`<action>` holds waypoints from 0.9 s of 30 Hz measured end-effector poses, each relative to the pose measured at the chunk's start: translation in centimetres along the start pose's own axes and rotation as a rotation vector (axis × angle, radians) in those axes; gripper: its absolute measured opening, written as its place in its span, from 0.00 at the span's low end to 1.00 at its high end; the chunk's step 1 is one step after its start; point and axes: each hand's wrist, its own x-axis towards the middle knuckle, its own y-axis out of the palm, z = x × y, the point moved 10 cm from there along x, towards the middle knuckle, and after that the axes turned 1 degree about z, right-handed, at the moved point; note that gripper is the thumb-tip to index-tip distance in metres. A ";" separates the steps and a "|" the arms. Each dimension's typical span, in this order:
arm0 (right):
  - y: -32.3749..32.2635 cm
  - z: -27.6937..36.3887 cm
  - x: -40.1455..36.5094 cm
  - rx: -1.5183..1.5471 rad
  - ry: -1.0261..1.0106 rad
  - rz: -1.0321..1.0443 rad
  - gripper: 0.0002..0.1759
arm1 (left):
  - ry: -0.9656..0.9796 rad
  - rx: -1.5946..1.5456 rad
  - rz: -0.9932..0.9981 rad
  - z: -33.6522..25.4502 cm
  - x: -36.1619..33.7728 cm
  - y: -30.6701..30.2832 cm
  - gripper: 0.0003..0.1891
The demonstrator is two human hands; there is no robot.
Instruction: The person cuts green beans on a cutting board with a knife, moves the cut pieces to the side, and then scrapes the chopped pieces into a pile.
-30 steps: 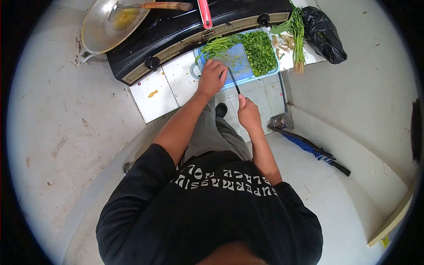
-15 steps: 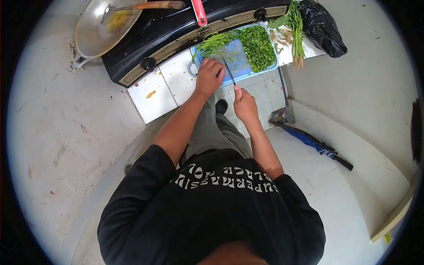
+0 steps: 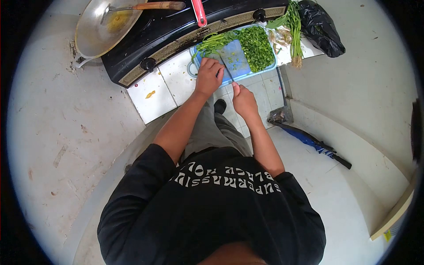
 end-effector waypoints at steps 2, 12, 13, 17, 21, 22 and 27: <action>0.0 -0.3 -1.0 0.015 0.000 -0.006 0.32 | -0.002 0.014 -0.008 0.1 0.0 -0.1 0.07; -0.1 -0.2 0.0 0.032 0.041 -0.011 0.33 | 0.028 0.045 0.007 -0.6 -0.3 -0.6 0.09; -0.2 -0.4 0.1 0.051 0.064 -0.033 0.33 | -0.019 0.057 -0.009 -0.5 -0.5 -0.9 0.08; -0.4 -1.0 -0.8 0.089 0.030 -0.076 0.34 | -0.122 0.131 -0.030 0.0 -1.0 -0.8 0.06; -0.9 0.4 -1.6 0.110 0.006 -0.056 0.32 | -0.249 0.343 -0.008 -0.5 -1.0 -2.0 0.06; -0.9 0.1 -1.5 0.115 0.014 -0.070 0.32 | -0.247 0.347 -0.011 -0.4 -1.0 -2.1 0.06; -0.5 0.0 -1.5 0.090 0.002 -0.075 0.32 | -0.150 0.328 -0.019 -0.7 -0.7 -1.7 0.05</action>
